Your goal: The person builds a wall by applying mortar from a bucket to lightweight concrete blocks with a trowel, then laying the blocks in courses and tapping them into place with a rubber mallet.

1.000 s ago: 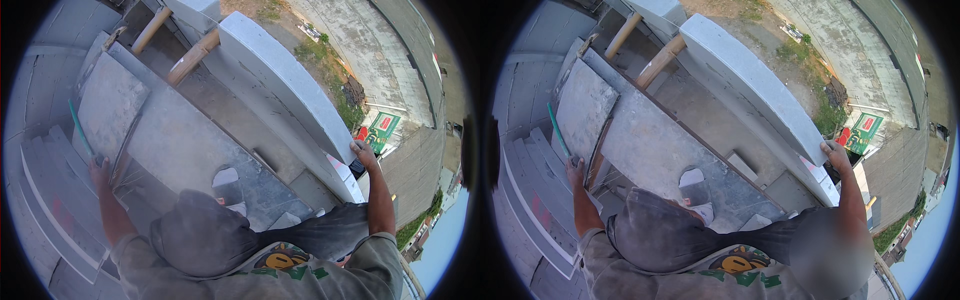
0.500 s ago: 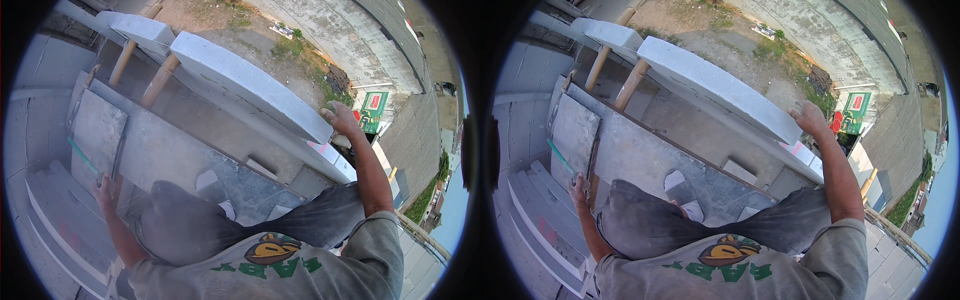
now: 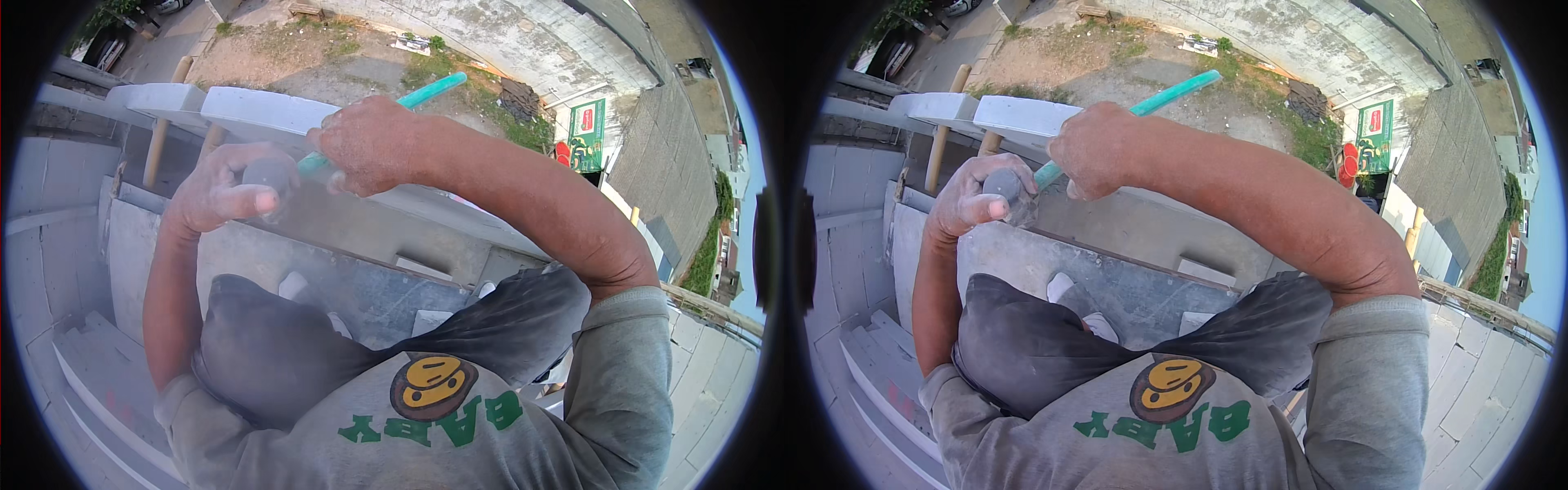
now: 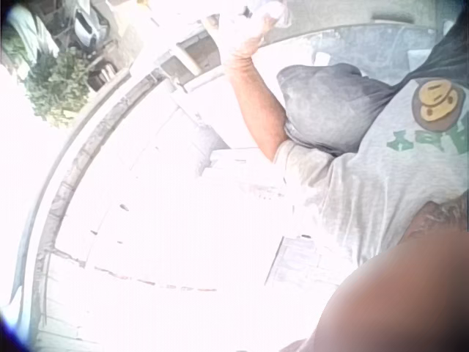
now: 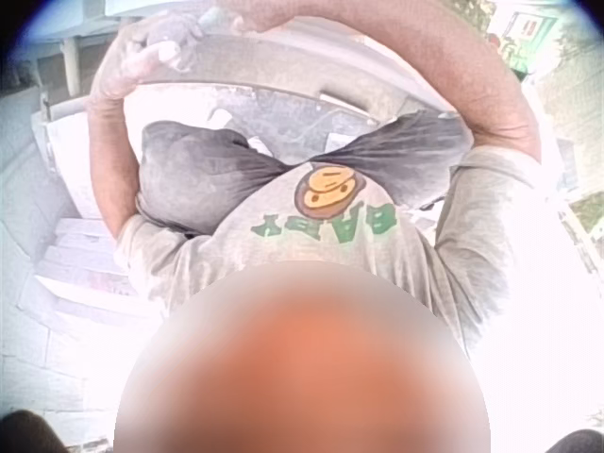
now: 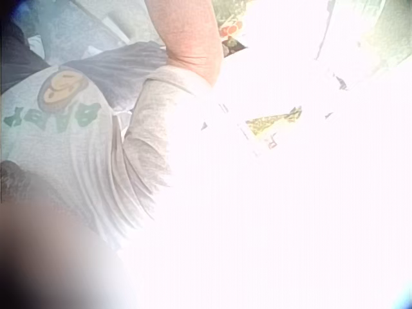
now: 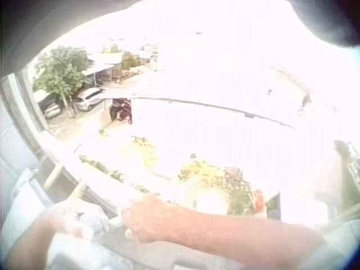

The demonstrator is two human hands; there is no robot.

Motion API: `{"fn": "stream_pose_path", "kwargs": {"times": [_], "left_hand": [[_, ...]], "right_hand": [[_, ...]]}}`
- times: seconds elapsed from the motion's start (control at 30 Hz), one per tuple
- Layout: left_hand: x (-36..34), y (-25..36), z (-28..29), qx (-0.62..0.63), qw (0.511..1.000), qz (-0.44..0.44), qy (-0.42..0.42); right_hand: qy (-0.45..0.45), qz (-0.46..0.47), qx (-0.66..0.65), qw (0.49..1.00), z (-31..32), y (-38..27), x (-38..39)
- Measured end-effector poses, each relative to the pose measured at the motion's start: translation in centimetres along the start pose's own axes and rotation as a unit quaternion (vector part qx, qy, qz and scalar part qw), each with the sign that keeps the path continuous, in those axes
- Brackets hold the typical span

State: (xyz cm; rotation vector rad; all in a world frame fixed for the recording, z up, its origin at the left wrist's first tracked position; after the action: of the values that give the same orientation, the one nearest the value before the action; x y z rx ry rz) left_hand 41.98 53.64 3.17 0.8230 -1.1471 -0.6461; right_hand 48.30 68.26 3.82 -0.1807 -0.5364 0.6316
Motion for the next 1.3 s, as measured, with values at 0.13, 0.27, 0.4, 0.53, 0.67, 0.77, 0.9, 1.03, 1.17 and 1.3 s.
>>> {"fn": "stream_pose_path", "kwargs": {"times": [0.13, 0.27, 0.4, 0.53, 0.67, 0.77, 0.9, 1.03, 1.17, 1.3], "left_hand": [[-3.2, 2.7, -2.6, -0.174, 0.983, 0.024, 0.054], [-5.6, 1.2, 5.9, -0.220, 0.937, 0.101, 0.253], [-8.6, -7.7, 15.4, 0.018, 0.812, 0.240, 0.532], [-14.6, -15.9, 6.9, 0.214, 0.748, 0.257, 0.573], [-17.6, -18.1, -1.0, 0.433, 0.688, 0.289, 0.505], [-20.3, -19.7, -2.2, 0.445, 0.731, 0.245, 0.455], [-21.8, -21.3, -2.6, 0.489, 0.723, 0.275, 0.403], [-21.6, -23.9, -1.6, 0.451, 0.724, 0.270, 0.448], [-21.6, -20.1, -2.6, 0.481, 0.721, 0.271, 0.418], [-22.0, -21.8, -2.2, 0.445, 0.736, 0.285, 0.424]], "right_hand": [[0.116, -0.007, -0.224, 0.968, -9.1, 3.1, 6.3], [0.160, -0.175, -0.266, 0.934, -15.1, 5.0, 11.4], [0.290, -0.231, -0.316, 0.873, -12.7, 6.9, 11.2], [0.373, -0.193, -0.363, 0.832, -7.8, 6.3, 10.3], [0.381, -0.243, -0.395, 0.800, -10.0, 6.6, 8.2], [0.363, -0.287, -0.415, 0.784, -14.8, 7.6, 6.1], [0.388, -0.255, -0.416, 0.782, -14.8, 7.9, 4.4], [0.436, -0.163, -0.374, 0.802, -8.3, 6.4, 2.9], [0.448, -0.185, -0.295, 0.823, -10.5, 9.0, 1.7], [0.319, -0.277, -0.246, 0.872, -16.9, 11.9, -0.8]]}}
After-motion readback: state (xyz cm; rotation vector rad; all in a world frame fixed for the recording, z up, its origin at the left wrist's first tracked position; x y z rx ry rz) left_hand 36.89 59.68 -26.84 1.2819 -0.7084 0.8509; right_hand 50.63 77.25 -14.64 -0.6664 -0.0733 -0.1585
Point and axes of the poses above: each hand's wrist, its own x-axis away from the middle knuckle, its own z-axis out of the back of the hand, y = z × x, the point moved 5 cm from there along -x, towards the middle knuckle, and after that the axes turned 15 degrees about z, right-handed, at the moved point
